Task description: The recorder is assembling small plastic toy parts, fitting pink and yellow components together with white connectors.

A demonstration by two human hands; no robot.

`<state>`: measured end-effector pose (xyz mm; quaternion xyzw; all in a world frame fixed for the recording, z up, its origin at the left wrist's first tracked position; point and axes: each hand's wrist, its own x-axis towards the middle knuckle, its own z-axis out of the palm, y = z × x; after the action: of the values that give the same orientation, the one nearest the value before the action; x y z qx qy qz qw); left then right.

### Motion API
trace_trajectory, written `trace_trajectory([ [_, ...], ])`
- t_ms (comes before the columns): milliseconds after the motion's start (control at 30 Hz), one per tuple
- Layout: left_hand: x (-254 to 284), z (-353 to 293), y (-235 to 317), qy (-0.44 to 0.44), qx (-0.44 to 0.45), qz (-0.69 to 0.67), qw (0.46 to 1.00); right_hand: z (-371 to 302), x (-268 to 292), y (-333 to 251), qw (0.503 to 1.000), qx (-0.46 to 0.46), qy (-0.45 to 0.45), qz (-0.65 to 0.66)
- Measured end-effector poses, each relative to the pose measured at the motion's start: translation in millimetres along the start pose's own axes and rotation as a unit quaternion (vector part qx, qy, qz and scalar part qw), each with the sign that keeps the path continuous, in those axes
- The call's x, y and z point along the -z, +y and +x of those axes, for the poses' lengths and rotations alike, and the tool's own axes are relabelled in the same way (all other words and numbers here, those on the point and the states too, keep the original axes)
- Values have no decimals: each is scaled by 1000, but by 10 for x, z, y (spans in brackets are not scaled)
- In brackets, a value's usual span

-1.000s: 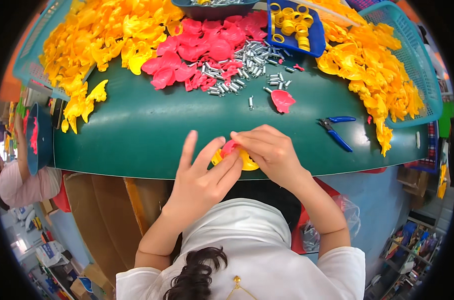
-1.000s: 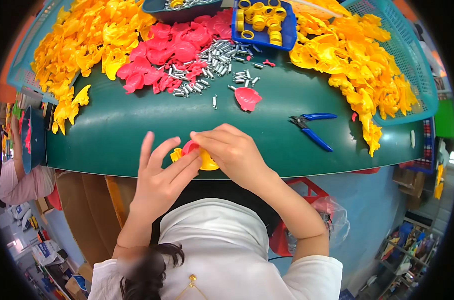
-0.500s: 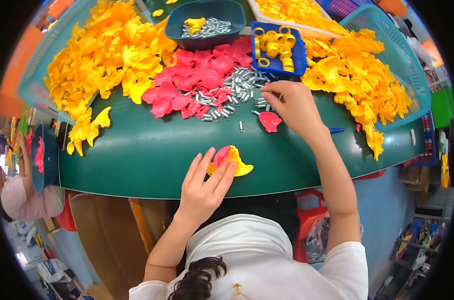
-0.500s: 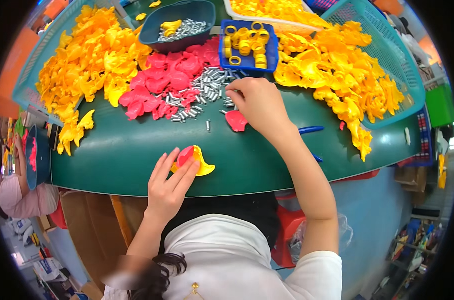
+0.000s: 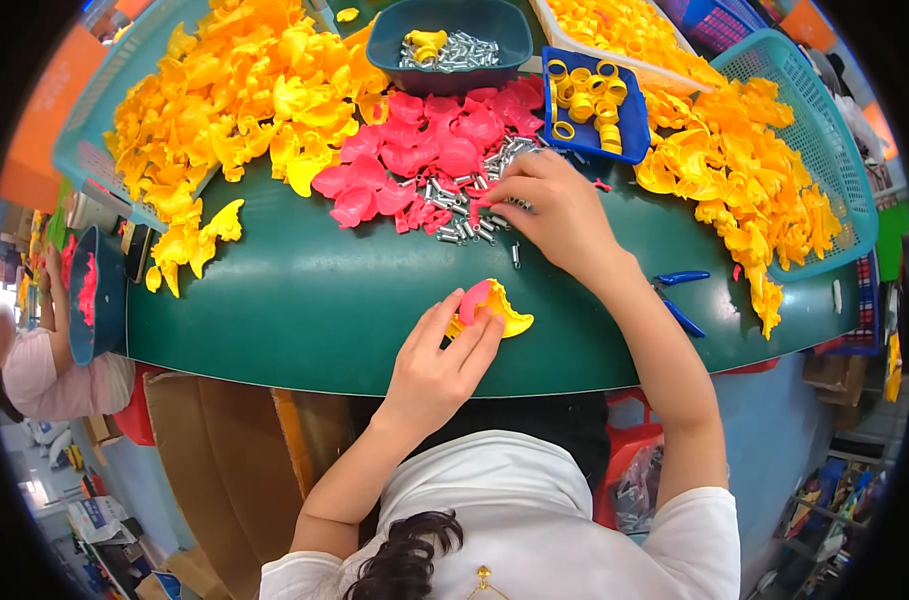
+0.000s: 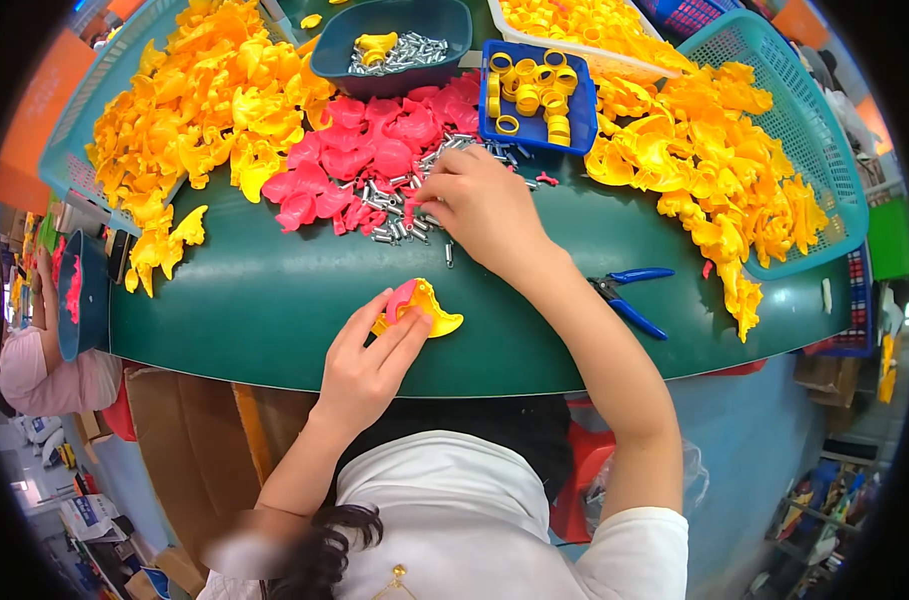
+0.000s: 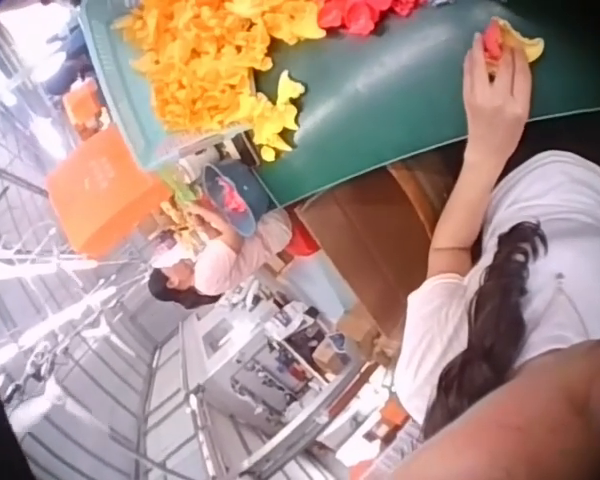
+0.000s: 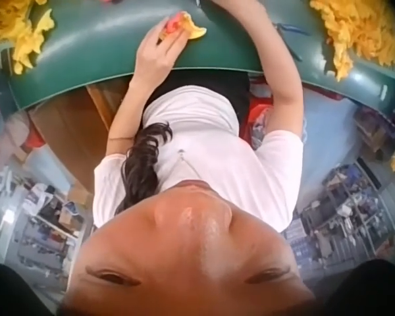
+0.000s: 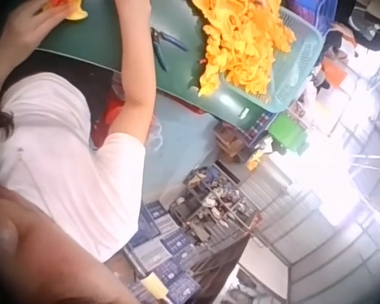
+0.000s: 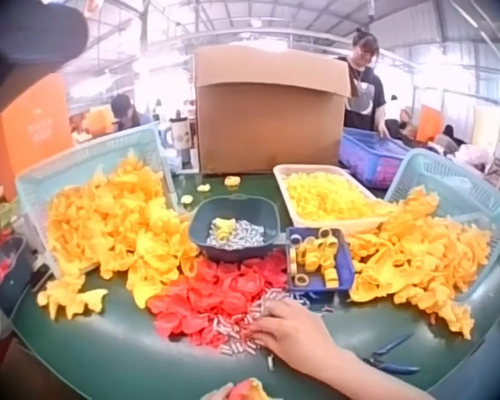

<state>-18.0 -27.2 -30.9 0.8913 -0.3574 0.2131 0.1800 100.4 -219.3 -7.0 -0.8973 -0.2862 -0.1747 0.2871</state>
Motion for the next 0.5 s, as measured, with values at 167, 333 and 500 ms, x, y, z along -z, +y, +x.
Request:
trace_trajectory([
  [167,-20,36,18,14,12,-11,1000,-499,322,-402,985,-132,16,107],
  [333,-85,66,16,34,0,-21,999,-893,52,-641,986,-133,69,69],
  [500,-85,87,59,20,15,-23,999,-938,-80,-686,985,-145,88,35],
])
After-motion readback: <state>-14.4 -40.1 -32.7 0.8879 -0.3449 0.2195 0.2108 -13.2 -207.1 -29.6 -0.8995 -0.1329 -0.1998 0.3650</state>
